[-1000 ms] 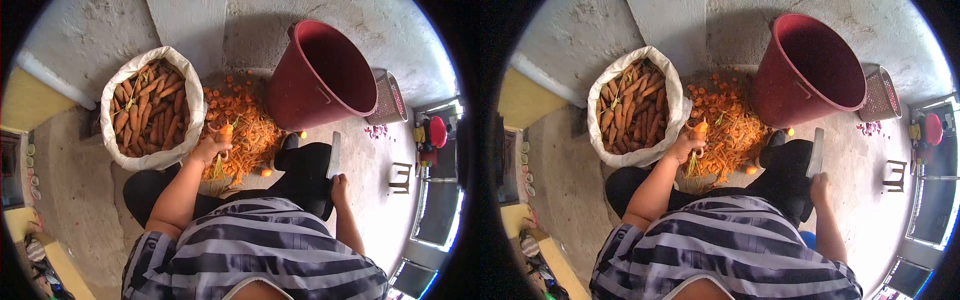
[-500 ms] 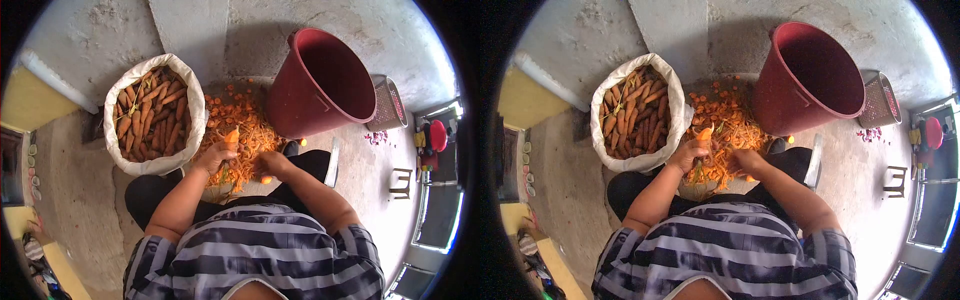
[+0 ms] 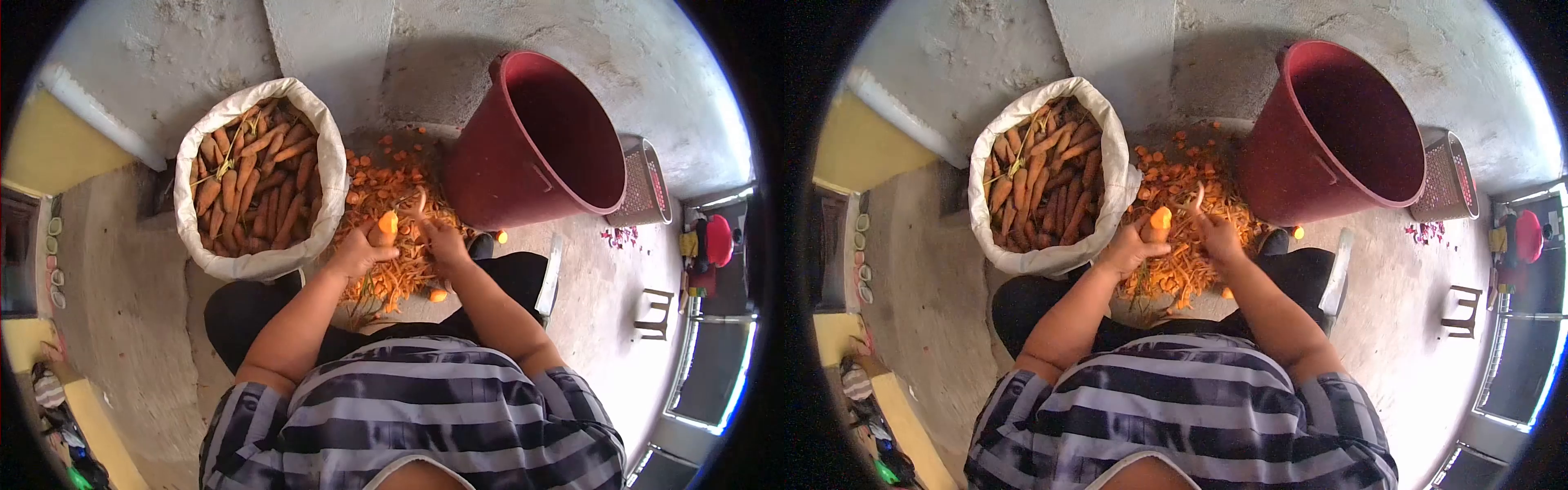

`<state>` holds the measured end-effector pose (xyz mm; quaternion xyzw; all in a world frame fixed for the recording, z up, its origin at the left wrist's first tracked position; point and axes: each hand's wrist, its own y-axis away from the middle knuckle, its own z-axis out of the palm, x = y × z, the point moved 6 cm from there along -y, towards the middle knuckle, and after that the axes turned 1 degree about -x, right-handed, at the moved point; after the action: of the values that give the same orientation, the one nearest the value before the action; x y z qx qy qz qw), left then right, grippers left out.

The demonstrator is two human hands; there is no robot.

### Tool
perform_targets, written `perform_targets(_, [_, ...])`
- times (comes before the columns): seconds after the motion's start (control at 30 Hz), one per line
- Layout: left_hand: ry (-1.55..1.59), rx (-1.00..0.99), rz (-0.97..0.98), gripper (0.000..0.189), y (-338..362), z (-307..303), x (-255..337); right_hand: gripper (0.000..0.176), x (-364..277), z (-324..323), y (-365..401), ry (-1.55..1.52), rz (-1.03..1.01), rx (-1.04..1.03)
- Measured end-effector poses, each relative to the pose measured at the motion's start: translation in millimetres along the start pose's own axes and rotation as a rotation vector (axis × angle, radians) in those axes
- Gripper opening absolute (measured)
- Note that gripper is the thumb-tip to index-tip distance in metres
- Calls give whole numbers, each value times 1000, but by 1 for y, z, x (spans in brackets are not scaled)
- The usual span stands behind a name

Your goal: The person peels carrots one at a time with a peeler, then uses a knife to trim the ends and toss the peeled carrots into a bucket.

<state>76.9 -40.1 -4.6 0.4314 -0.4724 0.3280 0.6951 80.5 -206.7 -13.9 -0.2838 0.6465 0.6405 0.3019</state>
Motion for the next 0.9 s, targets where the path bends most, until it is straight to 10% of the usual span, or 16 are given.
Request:
perform_targets(0.17, [570, -24, -80, 42, 0, -4, 6, 22, -35, -37, -12, 386, -353, 111])
perform_targets(0.27, [385, -52, 6, 44, -3, -9, 6, 19, -73, -43, 12, 362, -491, 145])
perform_targets(0.37, [265, 100, 100, 42, -13, -23, -14, 20, -97, -32, 25, 211, -466, -30])
perform_targets(0.47, [858, -269, -131, 42, -7, -8, -16, 22, -106, -23, 28, 19, -394, -162])
perform_targets(0.9, [842, 17, -222, 35, 6, 6, -7, 24, -56, 37, 2, -347, -248, -318])
